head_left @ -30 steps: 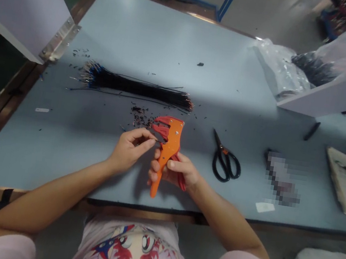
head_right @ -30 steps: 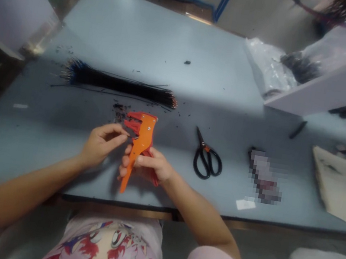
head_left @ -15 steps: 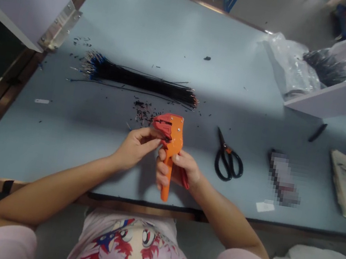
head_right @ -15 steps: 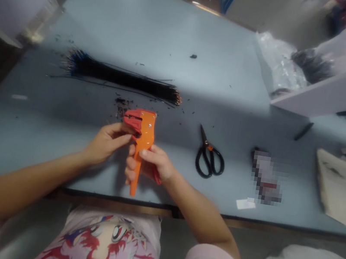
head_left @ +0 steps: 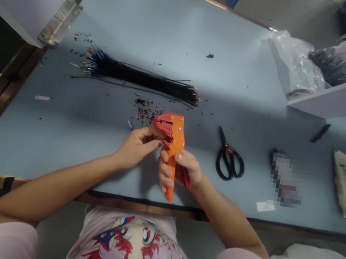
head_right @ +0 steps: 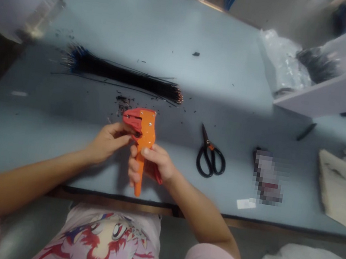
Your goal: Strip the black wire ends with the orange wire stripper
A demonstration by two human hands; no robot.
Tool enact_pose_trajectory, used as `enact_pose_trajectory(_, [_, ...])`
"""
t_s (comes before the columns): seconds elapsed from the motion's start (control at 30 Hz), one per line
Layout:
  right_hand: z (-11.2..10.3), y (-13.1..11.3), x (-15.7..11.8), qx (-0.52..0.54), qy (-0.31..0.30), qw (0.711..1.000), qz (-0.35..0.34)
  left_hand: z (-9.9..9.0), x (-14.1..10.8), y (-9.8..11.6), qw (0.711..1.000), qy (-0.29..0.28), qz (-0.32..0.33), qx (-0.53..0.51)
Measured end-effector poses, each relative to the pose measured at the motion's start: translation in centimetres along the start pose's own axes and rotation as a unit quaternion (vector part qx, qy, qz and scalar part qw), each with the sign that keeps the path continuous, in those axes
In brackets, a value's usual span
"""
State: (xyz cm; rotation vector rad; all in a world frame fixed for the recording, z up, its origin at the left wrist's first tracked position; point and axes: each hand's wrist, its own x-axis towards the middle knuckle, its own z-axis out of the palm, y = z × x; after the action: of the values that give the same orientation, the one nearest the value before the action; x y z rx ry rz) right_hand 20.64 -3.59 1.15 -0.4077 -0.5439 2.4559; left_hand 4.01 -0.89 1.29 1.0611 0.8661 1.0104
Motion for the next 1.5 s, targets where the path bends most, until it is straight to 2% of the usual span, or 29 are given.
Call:
enact_pose_trajectory(0.23, [0.0,0.2,0.1,-0.003,0.031,1.000,0.001,-0.1,0.1,-0.1,1.000,-0.003,0.007,0.002])
enact_pose_trajectory(0.77, [-0.2,0.3,1.0,-0.011,0.085,0.996,0.020,-0.6,0.4,0.0,0.994,0.014,-0.004,0.104])
enact_pose_trajectory(1.17, [-0.4,0.8,1.3,-0.021,0.107,0.994,0.011,-0.8,0.6,0.3,0.994,0.022,-0.050,0.099])
enact_pose_trajectory(1.27, [-0.6,0.5,1.4,-0.011,0.129,0.992,-0.002,-1.0,0.8,0.3,0.987,0.042,-0.075,0.137])
enact_pose_trajectory(1.37, [-0.9,-0.3,1.2,0.002,0.128,0.992,0.005,-1.3,1.0,0.5,0.979,0.039,-0.084,0.184])
enact_pose_trajectory(1.43, [-0.9,-1.0,0.8,0.003,0.118,0.993,0.026,-1.8,1.2,0.8,0.972,0.037,-0.072,0.222])
enact_pose_trajectory(1.5, [-1.0,-1.7,0.5,-0.013,0.117,0.992,0.039,-2.5,1.4,1.0,0.960,0.058,-0.036,0.271])
